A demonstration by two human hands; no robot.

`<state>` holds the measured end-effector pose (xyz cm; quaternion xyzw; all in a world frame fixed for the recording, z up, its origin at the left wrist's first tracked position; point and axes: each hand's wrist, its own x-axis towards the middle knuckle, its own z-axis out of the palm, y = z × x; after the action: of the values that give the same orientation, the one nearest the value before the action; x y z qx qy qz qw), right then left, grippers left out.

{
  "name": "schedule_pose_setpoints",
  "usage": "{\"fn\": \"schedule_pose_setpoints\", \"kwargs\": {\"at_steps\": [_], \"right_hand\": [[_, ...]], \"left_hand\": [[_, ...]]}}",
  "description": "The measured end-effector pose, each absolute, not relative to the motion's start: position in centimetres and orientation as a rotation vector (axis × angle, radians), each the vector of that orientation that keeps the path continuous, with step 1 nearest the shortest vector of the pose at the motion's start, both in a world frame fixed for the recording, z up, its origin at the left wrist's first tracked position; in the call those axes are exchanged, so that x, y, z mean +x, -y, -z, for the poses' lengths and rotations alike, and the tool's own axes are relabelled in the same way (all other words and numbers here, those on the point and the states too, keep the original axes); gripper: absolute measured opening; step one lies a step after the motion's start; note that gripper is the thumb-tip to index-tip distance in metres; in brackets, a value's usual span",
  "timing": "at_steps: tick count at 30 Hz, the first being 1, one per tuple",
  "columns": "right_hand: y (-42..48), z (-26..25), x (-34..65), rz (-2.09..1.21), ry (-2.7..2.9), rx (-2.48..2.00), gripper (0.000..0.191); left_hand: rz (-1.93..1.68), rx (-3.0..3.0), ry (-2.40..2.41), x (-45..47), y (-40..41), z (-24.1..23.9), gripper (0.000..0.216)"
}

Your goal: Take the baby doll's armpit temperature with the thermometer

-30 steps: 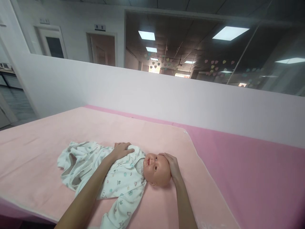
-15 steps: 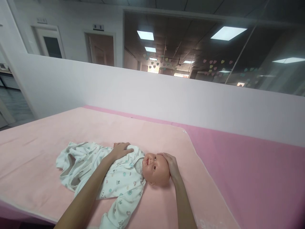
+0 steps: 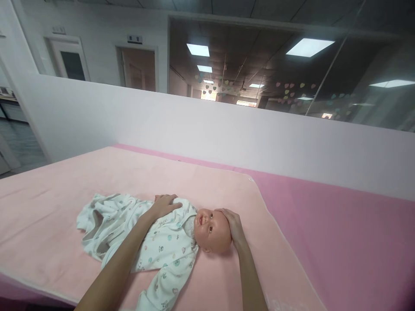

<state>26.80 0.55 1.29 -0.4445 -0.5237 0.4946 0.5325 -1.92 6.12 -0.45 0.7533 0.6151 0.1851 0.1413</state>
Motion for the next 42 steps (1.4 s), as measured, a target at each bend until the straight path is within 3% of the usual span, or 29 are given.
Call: {"fn": "schedule_pose_setpoints", "kwargs": {"at_steps": [16,24,30,36,42], "right_hand": [[-0.3,-1.5,26.7,-1.148,1.247,-1.061,0.03],[-0.2,-1.8,26.6,-1.174,1.244,-1.081,0.031],[0.4,-2.7,26.2,-1.174,1.257,-1.082,0.026],[0.4,-2.7,26.3,-1.132,1.325,-1.098,0.027],[-1.0,-4.1,27.1,-0.739,1.446,-1.331,0.025]], "left_hand": [[-0.563,2.165,-1.776,-1.9,-6.0,0.6,0.048],[-1.161,1.873,-1.344,-1.7,-4.0,-1.8,0.043],[-0.707,2.08,-0.964,-1.2,-1.2,-2.4,0.042],[-0.853,1.82,-1.083,-0.9,-1.1,-1.9,0.024],[-1.227,1.536,-1.196,-1.8,-2.2,-0.5,0.035]]}}
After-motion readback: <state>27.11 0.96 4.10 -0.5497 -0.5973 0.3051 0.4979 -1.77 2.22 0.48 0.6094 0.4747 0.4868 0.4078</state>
